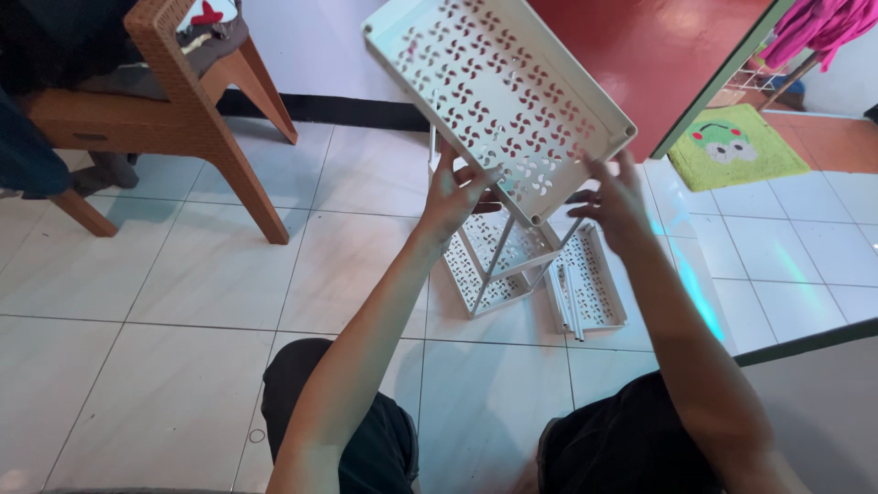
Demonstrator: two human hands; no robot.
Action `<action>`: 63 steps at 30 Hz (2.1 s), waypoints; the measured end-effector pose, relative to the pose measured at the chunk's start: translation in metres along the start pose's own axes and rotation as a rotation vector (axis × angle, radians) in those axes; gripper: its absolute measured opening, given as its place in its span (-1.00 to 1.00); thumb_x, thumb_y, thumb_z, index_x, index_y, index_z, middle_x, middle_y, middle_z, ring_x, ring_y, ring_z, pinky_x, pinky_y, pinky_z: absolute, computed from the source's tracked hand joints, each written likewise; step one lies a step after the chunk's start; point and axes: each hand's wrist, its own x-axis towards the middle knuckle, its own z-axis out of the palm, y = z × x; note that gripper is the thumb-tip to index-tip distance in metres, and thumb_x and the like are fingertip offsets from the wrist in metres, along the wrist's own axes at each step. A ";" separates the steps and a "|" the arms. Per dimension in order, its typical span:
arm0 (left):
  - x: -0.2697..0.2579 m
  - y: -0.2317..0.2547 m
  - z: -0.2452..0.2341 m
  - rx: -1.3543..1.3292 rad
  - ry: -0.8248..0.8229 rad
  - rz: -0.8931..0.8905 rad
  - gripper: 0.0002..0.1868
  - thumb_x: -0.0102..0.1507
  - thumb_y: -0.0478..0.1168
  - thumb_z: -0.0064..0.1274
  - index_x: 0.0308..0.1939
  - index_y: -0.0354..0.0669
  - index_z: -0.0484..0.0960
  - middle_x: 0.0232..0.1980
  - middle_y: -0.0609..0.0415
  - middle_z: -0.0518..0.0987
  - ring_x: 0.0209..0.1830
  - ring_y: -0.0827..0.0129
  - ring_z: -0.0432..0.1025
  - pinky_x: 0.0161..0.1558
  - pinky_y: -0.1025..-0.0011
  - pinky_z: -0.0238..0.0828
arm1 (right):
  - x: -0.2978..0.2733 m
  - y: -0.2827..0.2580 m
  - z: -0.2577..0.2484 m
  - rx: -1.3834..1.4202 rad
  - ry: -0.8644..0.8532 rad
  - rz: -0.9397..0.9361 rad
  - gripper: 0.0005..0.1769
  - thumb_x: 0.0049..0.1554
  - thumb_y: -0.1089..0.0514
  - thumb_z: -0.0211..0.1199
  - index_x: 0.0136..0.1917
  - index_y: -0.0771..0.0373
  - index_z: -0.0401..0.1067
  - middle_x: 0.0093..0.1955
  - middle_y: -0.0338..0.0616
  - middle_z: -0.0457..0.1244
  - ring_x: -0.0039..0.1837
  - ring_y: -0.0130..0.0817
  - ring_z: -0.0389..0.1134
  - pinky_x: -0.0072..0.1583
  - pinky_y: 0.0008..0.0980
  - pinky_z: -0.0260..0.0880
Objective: The person assembles a white plastic three-tier storage rack by inserting white support poles into the corner holes of the trays. They stack the trays vertically and secure them with the poles, working on a tiled floor.
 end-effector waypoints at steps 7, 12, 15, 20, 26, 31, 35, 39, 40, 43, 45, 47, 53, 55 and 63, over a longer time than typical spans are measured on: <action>-0.001 -0.011 0.009 0.323 -0.141 0.210 -0.27 0.30 -0.10 0.21 0.48 -0.10 0.24 0.03 -0.13 0.65 -0.15 0.22 0.62 -0.23 0.27 0.65 | -0.003 -0.009 -0.069 -0.167 -0.061 -0.024 -0.43 0.32 -0.22 0.13 0.36 0.25 0.39 -0.12 -0.13 0.35 -0.33 -0.45 0.36 -0.34 -0.45 0.42; -0.019 -0.045 0.012 0.805 -0.247 0.778 -0.28 0.32 -0.03 0.29 0.39 -0.28 0.29 0.05 -0.27 0.61 0.02 -0.12 0.56 -0.03 0.08 0.51 | 0.017 0.008 -0.111 -0.111 0.082 -0.110 -0.45 0.37 -0.20 0.12 0.25 0.36 0.39 -0.15 -0.18 0.35 -0.28 -0.43 0.39 -0.38 -0.43 0.37; -0.017 -0.069 0.009 0.798 -0.271 0.186 -0.72 0.46 -0.09 -0.09 0.19 -0.11 0.42 -0.33 -0.09 0.66 -0.26 0.12 0.68 -0.20 0.16 0.58 | 0.027 0.027 -0.148 -0.018 0.159 -0.154 -0.51 0.40 -0.17 0.10 0.27 0.30 0.41 -0.12 -0.16 0.38 -0.32 -0.40 0.37 -0.35 -0.42 0.38; 0.011 -0.073 -0.035 1.096 0.023 0.435 -0.74 0.31 -0.40 -0.20 0.08 -0.17 0.30 -0.32 -0.22 0.61 -0.29 -0.20 0.55 -0.29 -0.08 0.42 | 0.038 0.077 -0.208 0.044 0.362 -0.010 -0.59 0.42 -0.13 0.08 0.26 0.21 0.45 -0.23 -0.24 0.30 -0.37 -0.49 0.29 -0.34 -0.40 0.44; 0.017 -0.030 -0.105 1.188 0.325 0.507 -0.80 0.33 -0.47 -0.12 -0.02 -0.14 0.35 -0.27 -0.07 0.62 -0.24 -0.03 0.60 -0.21 0.07 0.45 | 0.033 0.130 -0.250 -0.195 0.496 0.167 -0.59 0.39 -0.16 0.04 0.19 0.17 0.50 -0.30 -0.28 0.28 -0.38 -0.52 0.29 -0.34 -0.37 0.46; 0.004 -0.015 -0.083 1.244 0.492 0.606 -0.80 0.46 -0.30 -0.05 0.14 -0.22 0.35 0.04 -0.17 0.52 0.05 -0.01 0.48 0.05 0.05 0.34 | 0.038 0.172 -0.258 -0.222 0.433 0.241 -0.60 0.36 -0.16 0.08 0.23 0.11 0.51 -0.28 -0.26 0.29 -0.36 -0.49 0.30 -0.30 -0.33 0.51; -0.008 -0.008 -0.054 1.256 0.524 0.927 -0.69 0.53 -0.20 0.03 0.30 -0.19 0.38 0.38 -0.09 0.37 0.42 0.04 0.28 0.35 0.01 0.20 | 0.038 0.225 -0.258 -0.056 0.476 0.338 -0.66 0.31 -0.14 0.12 0.10 0.14 0.47 -0.25 -0.21 0.31 -0.33 -0.42 0.35 -0.26 -0.22 0.57; -0.011 -0.010 -0.041 1.325 0.291 0.779 -0.73 0.47 -0.09 0.12 0.15 -0.13 0.54 0.28 -0.07 0.43 0.31 0.09 0.36 0.37 -0.07 0.12 | -0.002 0.305 -0.237 0.243 0.669 0.512 -0.73 0.26 -0.05 0.20 0.06 0.18 0.46 -0.25 -0.15 0.25 -0.36 -0.38 0.25 -0.30 -0.24 0.43; -0.012 -0.011 -0.042 1.406 0.269 0.782 -0.72 0.44 -0.06 0.16 0.12 -0.12 0.57 0.27 -0.09 0.42 0.28 0.09 0.36 0.39 -0.14 0.04 | -0.015 0.325 -0.225 0.324 0.766 0.571 -0.75 0.25 -0.02 0.22 0.06 0.18 0.45 -0.25 -0.14 0.23 -0.37 -0.38 0.22 -0.32 -0.25 0.37; -0.016 -0.013 -0.052 1.513 0.269 0.824 -0.71 0.40 -0.05 0.23 0.09 -0.10 0.60 0.29 -0.13 0.39 0.31 0.06 0.31 0.43 -0.20 -0.03 | -0.051 0.368 -0.198 0.471 0.935 0.684 -0.80 0.24 0.06 0.23 0.07 0.18 0.43 -0.20 -0.10 0.22 -0.37 -0.37 0.19 -0.34 -0.29 0.30; -0.016 -0.014 -0.062 1.507 0.313 0.822 -0.71 0.37 -0.09 0.26 0.09 -0.10 0.61 0.31 -0.14 0.38 0.35 0.00 0.26 0.39 -0.16 0.00 | -0.070 0.385 -0.189 0.476 0.945 0.730 -0.81 0.25 0.07 0.19 0.10 0.14 0.40 -0.14 -0.12 0.23 -0.31 -0.37 0.22 -0.31 -0.29 0.36; -0.018 -0.011 -0.076 1.463 0.376 0.777 -0.71 0.33 -0.15 0.29 0.08 -0.09 0.62 0.32 -0.15 0.37 0.36 -0.08 0.21 0.30 -0.10 0.05 | -0.087 0.398 -0.185 0.438 0.965 0.741 -0.81 0.24 0.06 0.18 0.12 0.07 0.39 -0.09 -0.22 0.21 -0.24 -0.38 0.23 -0.27 -0.27 0.38; -0.013 -0.002 -0.103 1.217 0.219 0.455 -0.70 0.42 -0.19 0.20 0.19 -0.12 0.54 0.25 -0.01 0.52 0.38 0.04 0.29 0.36 0.15 0.23 | -0.104 0.426 -0.179 0.662 0.715 0.538 -0.69 0.24 0.31 -0.03 0.21 0.15 0.36 0.07 -0.10 0.32 0.05 -0.21 0.42 0.00 -0.10 0.54; -0.012 -0.002 -0.102 1.184 0.217 0.404 -0.68 0.42 -0.17 0.20 0.20 -0.14 0.52 0.24 -0.08 0.47 0.33 0.04 0.30 0.32 0.16 0.24 | -0.100 0.429 -0.180 0.696 0.728 0.533 -0.68 0.26 0.32 -0.02 0.25 0.20 0.37 0.07 -0.09 0.33 0.04 -0.21 0.44 0.03 -0.10 0.57; -0.008 0.001 -0.091 1.181 0.198 0.293 -0.58 0.41 -0.12 0.20 0.26 -0.16 0.46 0.27 -0.15 0.44 0.20 0.02 0.33 0.25 0.11 0.27 | -0.060 0.422 -0.194 0.450 0.719 0.577 -0.69 0.29 0.20 0.06 0.28 0.05 0.42 0.00 -0.22 0.33 -0.08 -0.35 0.39 -0.13 -0.26 0.45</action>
